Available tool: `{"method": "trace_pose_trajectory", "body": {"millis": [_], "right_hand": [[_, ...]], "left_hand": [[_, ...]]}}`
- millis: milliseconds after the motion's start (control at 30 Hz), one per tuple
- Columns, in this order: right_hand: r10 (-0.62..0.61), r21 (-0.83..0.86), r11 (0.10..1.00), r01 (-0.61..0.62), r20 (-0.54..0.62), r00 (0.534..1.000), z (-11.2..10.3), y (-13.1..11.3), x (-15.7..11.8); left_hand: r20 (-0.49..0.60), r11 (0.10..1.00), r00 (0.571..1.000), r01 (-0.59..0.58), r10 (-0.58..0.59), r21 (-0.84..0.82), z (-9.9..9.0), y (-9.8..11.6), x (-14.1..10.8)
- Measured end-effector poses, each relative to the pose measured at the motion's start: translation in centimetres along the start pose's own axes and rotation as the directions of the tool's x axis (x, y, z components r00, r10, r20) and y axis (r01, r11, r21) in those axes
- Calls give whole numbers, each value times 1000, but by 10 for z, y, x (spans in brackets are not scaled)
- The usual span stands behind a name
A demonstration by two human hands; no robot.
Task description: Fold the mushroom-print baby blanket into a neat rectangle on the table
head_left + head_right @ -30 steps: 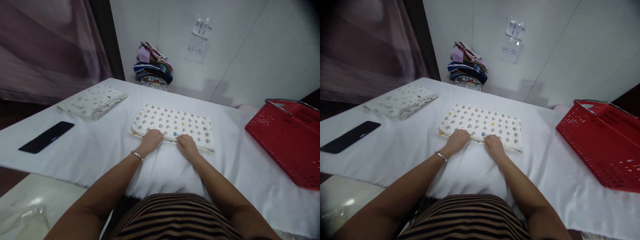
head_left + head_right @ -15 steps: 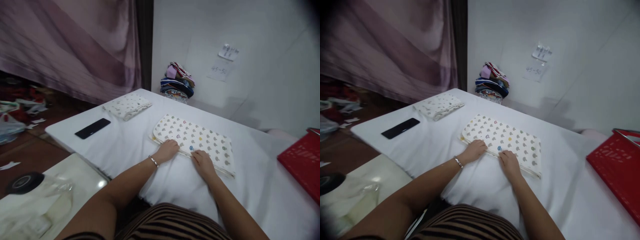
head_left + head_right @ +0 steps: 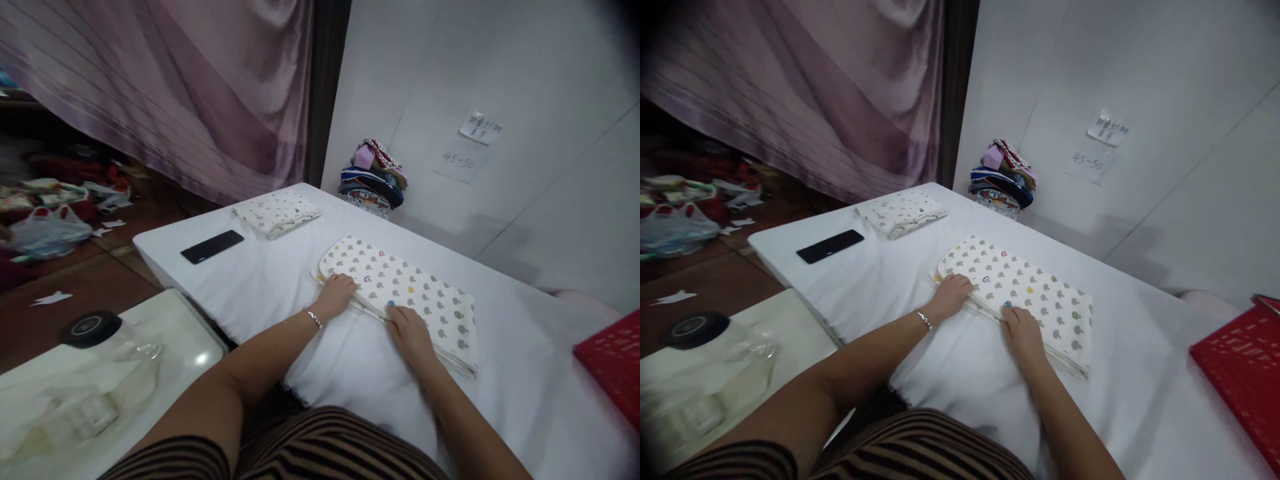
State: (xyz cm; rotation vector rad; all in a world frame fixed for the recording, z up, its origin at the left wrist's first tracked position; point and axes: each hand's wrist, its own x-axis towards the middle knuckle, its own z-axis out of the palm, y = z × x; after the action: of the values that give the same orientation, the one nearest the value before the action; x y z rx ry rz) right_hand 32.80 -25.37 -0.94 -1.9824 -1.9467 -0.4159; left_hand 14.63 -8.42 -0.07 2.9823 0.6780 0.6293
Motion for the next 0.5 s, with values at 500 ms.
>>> {"method": "trace_pose_trajectory", "body": {"millis": [500], "right_hand": [[-91, 49, 995, 88, 62, 994, 13, -25, 37]], "left_hand": [[-3, 994, 994, -109, 109, -3, -18, -15, -4]]}}
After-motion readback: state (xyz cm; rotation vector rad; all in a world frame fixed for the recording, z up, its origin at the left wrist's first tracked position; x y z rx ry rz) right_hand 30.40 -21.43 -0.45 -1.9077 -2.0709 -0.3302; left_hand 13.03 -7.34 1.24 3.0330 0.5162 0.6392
